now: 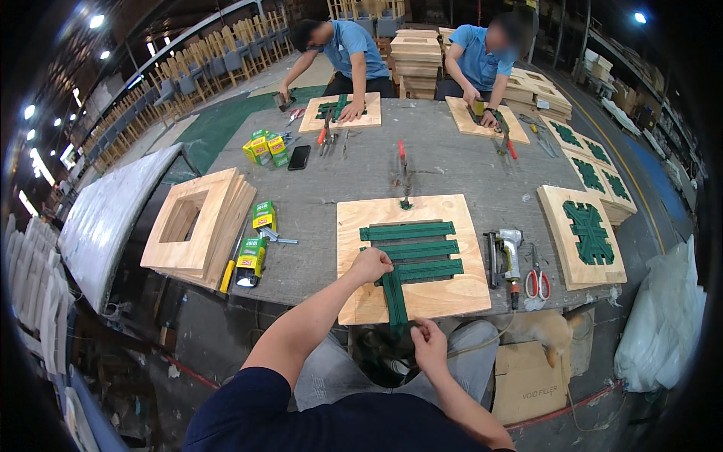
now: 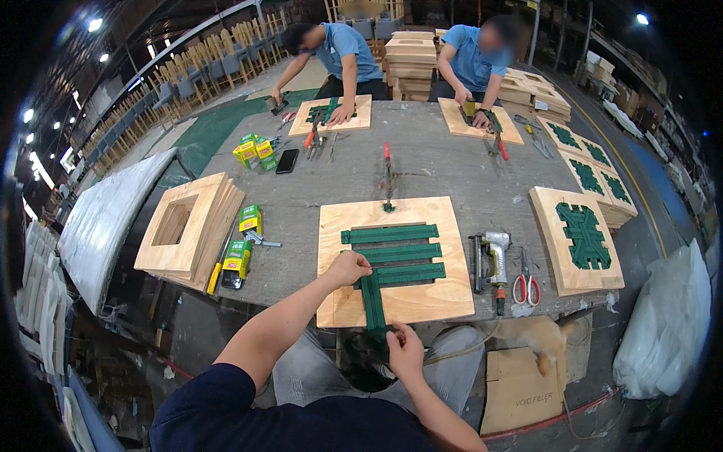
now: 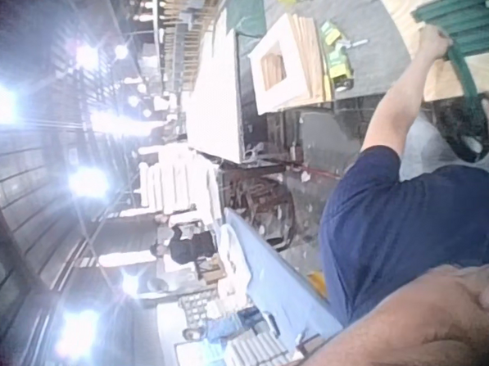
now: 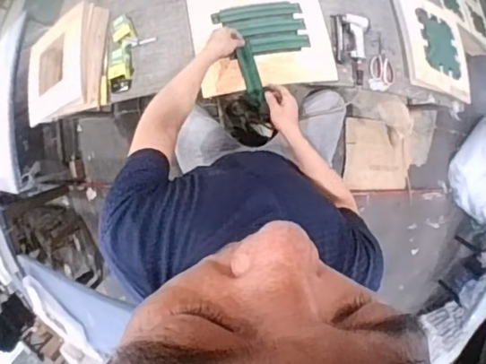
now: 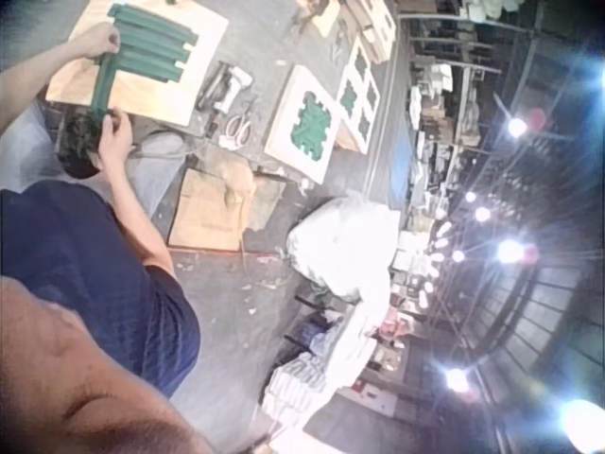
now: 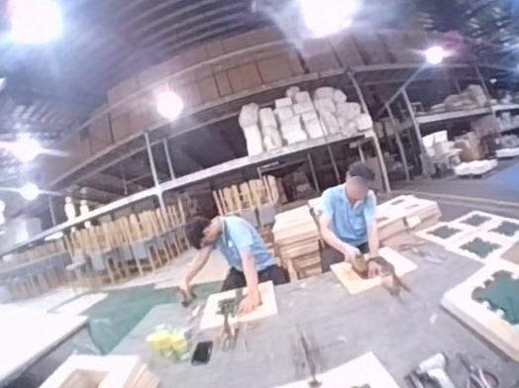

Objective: The person assembles a decorative green pattern onto a square wooden board by placing green strips and securing them with a nail gun. They repeatedly position strips, staple them, and trim excess material with scissors to form a symmetrical design.

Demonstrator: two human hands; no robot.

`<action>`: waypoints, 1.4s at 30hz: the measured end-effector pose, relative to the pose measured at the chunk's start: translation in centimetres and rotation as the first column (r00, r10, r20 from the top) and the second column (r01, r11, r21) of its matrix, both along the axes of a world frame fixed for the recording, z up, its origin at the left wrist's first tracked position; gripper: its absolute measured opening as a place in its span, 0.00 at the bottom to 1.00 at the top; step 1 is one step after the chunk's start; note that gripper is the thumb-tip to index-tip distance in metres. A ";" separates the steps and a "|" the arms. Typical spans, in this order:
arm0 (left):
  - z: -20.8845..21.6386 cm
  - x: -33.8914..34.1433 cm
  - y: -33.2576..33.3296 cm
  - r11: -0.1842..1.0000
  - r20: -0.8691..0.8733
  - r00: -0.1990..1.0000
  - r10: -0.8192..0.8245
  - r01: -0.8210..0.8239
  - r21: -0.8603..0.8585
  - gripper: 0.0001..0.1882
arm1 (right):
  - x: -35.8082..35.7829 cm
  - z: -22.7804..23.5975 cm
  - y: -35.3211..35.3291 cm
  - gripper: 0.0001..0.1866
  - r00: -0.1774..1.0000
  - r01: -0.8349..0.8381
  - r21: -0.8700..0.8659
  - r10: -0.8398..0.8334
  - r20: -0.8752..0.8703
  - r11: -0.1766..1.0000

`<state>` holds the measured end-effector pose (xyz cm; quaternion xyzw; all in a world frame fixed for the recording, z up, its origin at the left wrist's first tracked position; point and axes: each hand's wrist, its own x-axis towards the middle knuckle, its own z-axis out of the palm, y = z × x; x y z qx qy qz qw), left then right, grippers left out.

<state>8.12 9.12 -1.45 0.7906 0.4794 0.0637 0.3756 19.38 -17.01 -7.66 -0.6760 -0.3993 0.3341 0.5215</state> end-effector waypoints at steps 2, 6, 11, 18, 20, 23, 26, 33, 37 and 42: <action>-0.5 -0.4 0.0 1.000 0.025 1.000 0.015 -0.015 -0.010 0.10 | 0.0 2.5 2.8 0.20 0.868 -0.088 -0.084 0.035 -0.496 0.993; -1.2 -1.1 0.0 0.999 0.082 0.996 0.027 -0.030 0.037 0.09 | -1.2 5.5 8.7 0.20 0.513 -0.183 -0.064 0.040 -0.857 0.981; -0.8 0.2 -0.4 0.999 0.110 0.994 0.005 -0.001 -0.035 0.12 | -0.5 4.8 12.7 0.19 0.308 -0.195 -0.117 -0.052 -0.950 0.974; -2.2 -0.6 0.8 0.987 0.055 0.998 0.005 -0.014 0.158 0.13 | -1.7 3.6 16.3 0.25 -0.205 0.028 0.009 0.015 -0.979 1.000; -1.7 0.7 0.4 0.991 0.013 1.000 0.024 -0.025 0.129 0.12 | -1.0 3.1 16.9 0.26 -0.283 0.101 -0.023 0.007 -0.959 0.995; -0.4 2.8 0.6 0.994 0.002 1.000 0.020 -0.020 0.108 0.12 | 1.1 2.1 16.5 0.26 -0.237 0.074 0.096 0.111 -0.965 0.993; -2.0 -0.6 2.1 0.980 0.077 0.978 0.194 -0.196 0.023 0.13 | -1.6 4.5 14.7 0.23 0.073 -0.151 -0.036 -0.025 -0.997 0.988; 1.4 1.9 6.2 0.978 0.130 0.969 0.209 -0.208 -0.023 0.13 | -1.1 3.2 9.2 0.20 0.487 -0.175 -0.057 0.036 -0.873 0.983; 1.2 1.4 7.1 0.998 0.117 0.993 0.000 -0.008 0.066 0.15 | -1.4 4.1 8.7 0.27 0.554 -0.206 -0.109 0.024 -0.832 0.972; 1.5 2.9 6.9 0.981 -0.041 0.999 0.019 -0.011 0.193 0.19 | -0.8 4.5 7.9 0.31 0.655 -0.252 -0.178 0.032 -0.755 0.951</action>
